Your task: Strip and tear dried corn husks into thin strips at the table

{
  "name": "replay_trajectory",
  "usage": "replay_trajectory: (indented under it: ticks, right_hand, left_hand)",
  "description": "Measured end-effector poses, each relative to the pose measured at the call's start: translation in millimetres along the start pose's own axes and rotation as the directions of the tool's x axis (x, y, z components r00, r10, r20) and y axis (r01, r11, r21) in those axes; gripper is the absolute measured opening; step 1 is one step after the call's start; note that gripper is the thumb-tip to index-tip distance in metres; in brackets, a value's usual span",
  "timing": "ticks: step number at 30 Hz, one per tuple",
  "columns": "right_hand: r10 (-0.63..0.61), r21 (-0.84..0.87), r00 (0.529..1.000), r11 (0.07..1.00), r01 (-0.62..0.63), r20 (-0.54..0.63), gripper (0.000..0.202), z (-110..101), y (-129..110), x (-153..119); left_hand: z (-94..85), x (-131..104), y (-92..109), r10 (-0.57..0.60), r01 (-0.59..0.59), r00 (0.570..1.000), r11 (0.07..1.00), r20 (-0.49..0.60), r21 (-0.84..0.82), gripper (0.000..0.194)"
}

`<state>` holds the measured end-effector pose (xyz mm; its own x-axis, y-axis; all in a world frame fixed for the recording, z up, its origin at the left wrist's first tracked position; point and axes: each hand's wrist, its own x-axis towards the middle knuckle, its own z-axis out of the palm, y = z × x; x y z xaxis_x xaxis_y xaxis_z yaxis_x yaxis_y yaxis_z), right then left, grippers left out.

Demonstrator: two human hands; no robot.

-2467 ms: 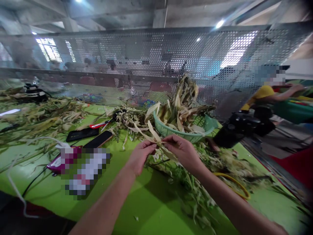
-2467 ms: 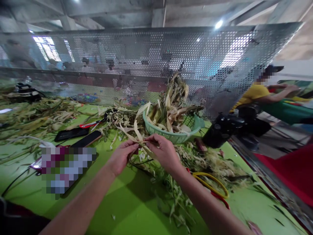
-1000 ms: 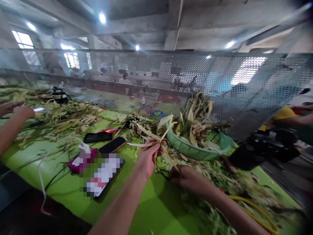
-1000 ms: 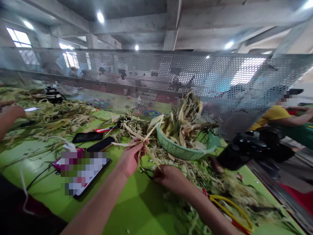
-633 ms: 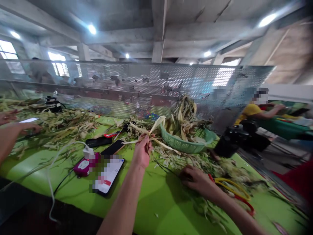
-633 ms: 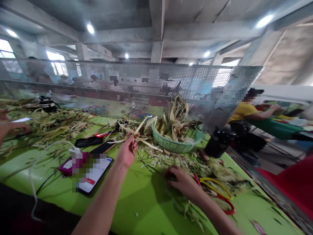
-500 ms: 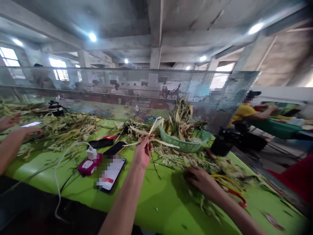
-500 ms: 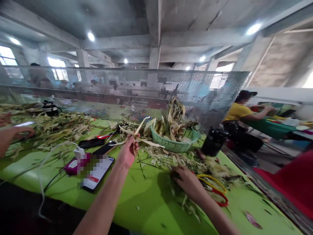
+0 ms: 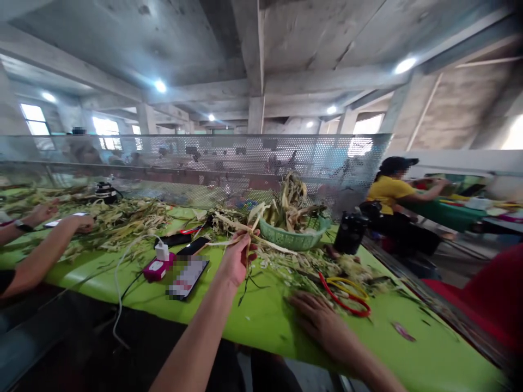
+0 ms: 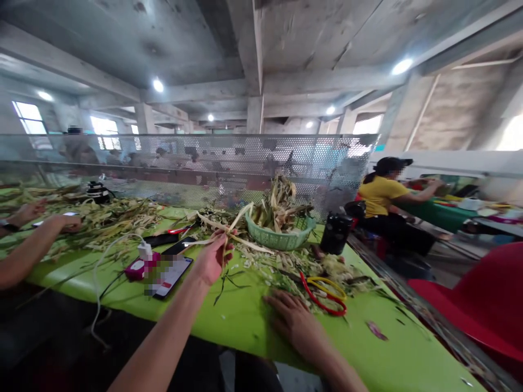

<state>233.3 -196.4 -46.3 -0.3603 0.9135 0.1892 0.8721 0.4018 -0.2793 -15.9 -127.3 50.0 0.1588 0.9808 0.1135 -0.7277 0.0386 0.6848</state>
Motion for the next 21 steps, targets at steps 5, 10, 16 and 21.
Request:
replay_trajectory:
  ticks: [5, 10, 16, 21]
  right_hand:
    - [0.114, 0.099, 0.984, 0.99, -0.101, -0.136, 0.043, -8.3, 29.8, -14.2]
    - [0.216, 0.339, 0.833, 0.94, -0.036, -0.51, 0.029, -17.8, 10.4, -9.0]
    - [0.451, 0.712, 0.77, 0.702, 0.007, -0.451, 0.03, -14.9, -30.1, 30.2]
    - [0.371, 0.743, 0.879, 0.669, -0.03, -0.298, 0.033, 18.2, -49.2, 59.3]
  left_hand:
    - [5.0, -11.7, -30.2, -0.051, 0.049, 0.998, 0.997, 0.046, 0.052, 0.032]
    - [-14.6, -10.2, -71.2, -0.119, 0.121, 0.993, 0.988, -0.026, 0.099, 0.036]
    - [-35.8, -5.2, -101.3, -0.12, 0.126, 0.986, 0.991, -0.115, 0.046, 0.04]
    - [-42.6, -9.3, -102.3, -0.071, 0.075, 0.994, 0.997, -0.087, 0.036, 0.035]
